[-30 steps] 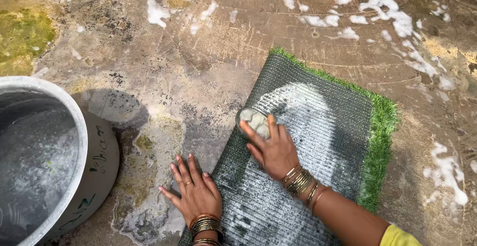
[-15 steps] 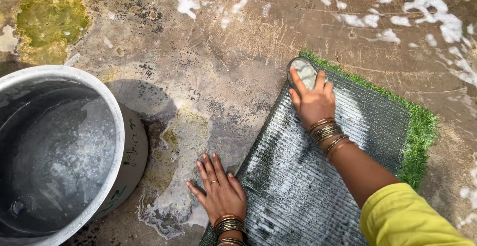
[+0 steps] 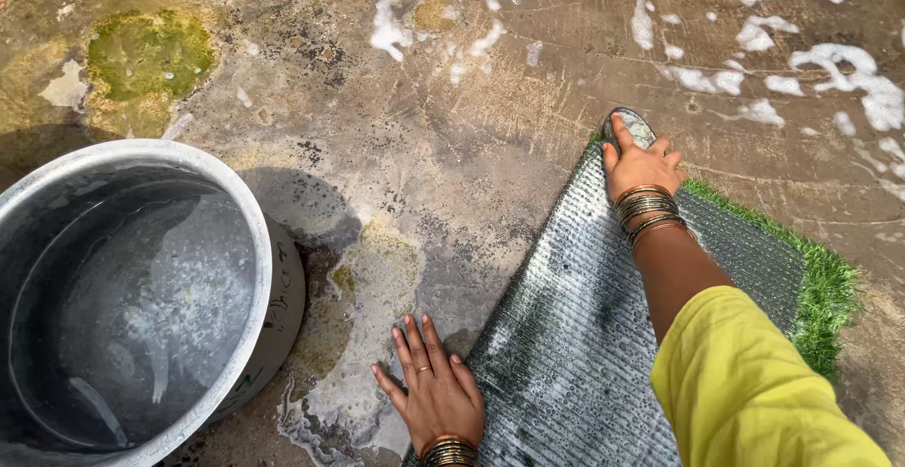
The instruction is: The person washes a green artificial grass mat on a concrete floor by applying detergent, scrubbing both sides with a brush, and rinsing it with water from a hose.
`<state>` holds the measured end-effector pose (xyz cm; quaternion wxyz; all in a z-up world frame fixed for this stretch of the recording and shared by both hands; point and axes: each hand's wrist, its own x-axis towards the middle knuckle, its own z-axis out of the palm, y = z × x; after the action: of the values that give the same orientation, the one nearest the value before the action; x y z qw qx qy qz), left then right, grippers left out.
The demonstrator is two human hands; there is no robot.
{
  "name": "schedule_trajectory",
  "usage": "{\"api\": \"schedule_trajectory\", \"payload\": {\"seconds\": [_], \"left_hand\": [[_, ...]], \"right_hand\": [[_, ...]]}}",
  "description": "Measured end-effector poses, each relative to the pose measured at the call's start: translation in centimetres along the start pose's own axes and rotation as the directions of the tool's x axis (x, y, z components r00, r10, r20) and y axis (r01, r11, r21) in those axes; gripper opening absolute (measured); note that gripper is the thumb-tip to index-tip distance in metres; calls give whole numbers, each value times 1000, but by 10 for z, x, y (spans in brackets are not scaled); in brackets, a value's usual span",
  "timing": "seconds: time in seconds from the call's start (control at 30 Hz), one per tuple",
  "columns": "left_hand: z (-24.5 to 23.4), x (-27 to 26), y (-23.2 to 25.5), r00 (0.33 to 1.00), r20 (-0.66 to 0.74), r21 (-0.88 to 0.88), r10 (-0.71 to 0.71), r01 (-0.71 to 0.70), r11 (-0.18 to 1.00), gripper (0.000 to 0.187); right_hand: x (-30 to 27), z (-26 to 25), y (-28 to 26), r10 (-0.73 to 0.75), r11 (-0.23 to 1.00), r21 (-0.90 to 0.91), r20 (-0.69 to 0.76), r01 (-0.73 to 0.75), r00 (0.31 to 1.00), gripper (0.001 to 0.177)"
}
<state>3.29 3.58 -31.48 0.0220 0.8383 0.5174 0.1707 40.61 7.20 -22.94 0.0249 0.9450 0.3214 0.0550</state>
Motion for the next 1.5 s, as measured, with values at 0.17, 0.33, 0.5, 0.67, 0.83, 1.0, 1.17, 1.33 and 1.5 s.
{"api": "schedule_trajectory", "payload": {"seconds": [0.17,0.33,0.5,0.67,0.83,1.0,1.17,1.33,1.5], "left_hand": [[-3,2,3,999,43,-32,-21,23,999,66],[-6,0,-2,996,81,-47,-38,42,998,67],[-2,-1,0,997,77,-29,-30,32,999,65],[-3,-3,-1,996,85,-29,-32,35,999,66],[-5,-1,-1,992,117,-32,-38,42,999,65],[-2,-1,-3,997,78,-43,-17,20,999,65],[-6,-1,-1,990,135,45,-44,38,998,64],[-4,-2,-2,987,157,29,-43,39,999,65],[0,-3,-4,995,102,-24,-17,20,1000,64]], "right_hand": [[-143,6,-36,-374,926,30,197,376,906,54],[-243,-5,30,-810,586,170,153,792,567,61],[-86,5,75,-283,959,-16,8,283,959,55],[-82,6,11,22,1000,-8,-79,-22,997,54],[-275,-7,20,-576,817,156,271,555,771,60],[-186,5,128,-467,847,-97,335,523,818,59],[-59,2,120,239,971,-22,142,-238,961,53],[-154,15,58,-209,977,7,177,211,962,54],[-293,-2,124,-713,701,124,99,702,694,57]]}}
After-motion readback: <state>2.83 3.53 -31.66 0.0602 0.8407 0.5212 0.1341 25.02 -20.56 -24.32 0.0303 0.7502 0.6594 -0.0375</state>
